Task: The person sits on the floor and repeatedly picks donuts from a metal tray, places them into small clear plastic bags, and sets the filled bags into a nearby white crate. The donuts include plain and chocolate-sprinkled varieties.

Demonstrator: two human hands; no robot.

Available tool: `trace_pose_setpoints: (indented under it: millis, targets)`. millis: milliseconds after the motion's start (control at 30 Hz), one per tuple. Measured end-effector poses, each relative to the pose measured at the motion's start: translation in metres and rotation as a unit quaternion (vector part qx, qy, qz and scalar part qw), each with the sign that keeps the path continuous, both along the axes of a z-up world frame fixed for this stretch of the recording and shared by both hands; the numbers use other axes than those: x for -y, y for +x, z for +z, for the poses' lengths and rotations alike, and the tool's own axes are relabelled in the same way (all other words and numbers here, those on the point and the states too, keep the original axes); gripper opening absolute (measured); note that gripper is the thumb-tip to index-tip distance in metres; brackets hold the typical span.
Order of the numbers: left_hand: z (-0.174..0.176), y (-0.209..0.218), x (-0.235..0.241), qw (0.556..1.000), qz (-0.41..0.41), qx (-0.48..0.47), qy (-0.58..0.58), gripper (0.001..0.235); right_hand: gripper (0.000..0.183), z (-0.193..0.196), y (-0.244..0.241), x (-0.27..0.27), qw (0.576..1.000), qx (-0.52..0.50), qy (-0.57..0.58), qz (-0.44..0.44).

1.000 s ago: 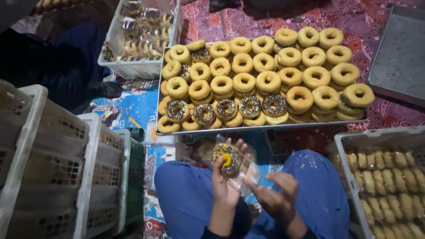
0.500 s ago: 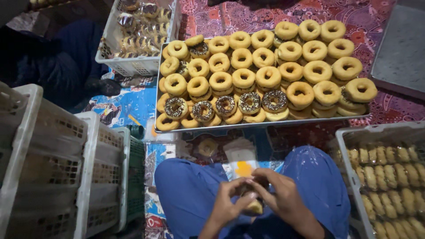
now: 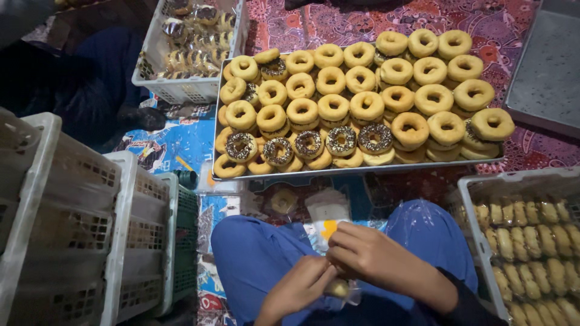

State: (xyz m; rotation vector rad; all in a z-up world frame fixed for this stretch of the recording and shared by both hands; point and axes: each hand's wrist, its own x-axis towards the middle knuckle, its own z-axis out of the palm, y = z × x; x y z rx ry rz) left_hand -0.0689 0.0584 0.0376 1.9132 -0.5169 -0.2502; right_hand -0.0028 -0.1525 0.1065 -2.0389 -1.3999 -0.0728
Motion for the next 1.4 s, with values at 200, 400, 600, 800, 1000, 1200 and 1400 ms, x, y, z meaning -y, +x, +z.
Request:
trace_pose_setpoints:
  millis: [200, 400, 600, 800, 1000, 1200, 1400]
  targets:
    - [-0.019, -0.009, -0.037, 0.970, 0.126, -0.209, 0.006, 0.036, 0.023, -0.100, 0.037, 0.010, 0.957, -0.042, -0.044, -0.284]
    - [-0.030, -0.011, -0.048, 0.844, 0.478, -0.097, -0.225, 0.044, 0.070, -0.113, 0.034, 0.028, 0.905, -0.039, -0.091, -0.414]
    - [0.006, -0.024, 0.038, 0.879, 0.384, 0.140, -0.245, 0.058, 0.086, -0.112, -0.017, -0.061, 0.971, -0.078, 0.125, -0.188]
    - [-0.003, 0.004, -0.016, 0.894, 0.394, -0.039, -0.212, 0.040, 0.072, -0.120, -0.019, -0.078, 0.807, -0.490, 0.236, -0.230]
    - [-0.015, 0.027, -0.023, 0.885, 0.448, -0.072, -0.103, 0.021, 0.045, -0.123, -0.029, -0.093, 0.805, -0.485, 0.243, -0.240]
    - [-0.040, 0.040, -0.052, 0.873, 0.476, -0.084, -0.069, 0.021, 0.014, -0.173, 0.025, -0.103, 0.682, -0.604, 0.370, -0.183]
    - [-0.075, 0.021, -0.087, 0.831, 0.547, 0.096, -0.025, 0.019, 0.011, -0.202, 0.023, -0.126, 0.713, -0.536, 0.344, -0.293]
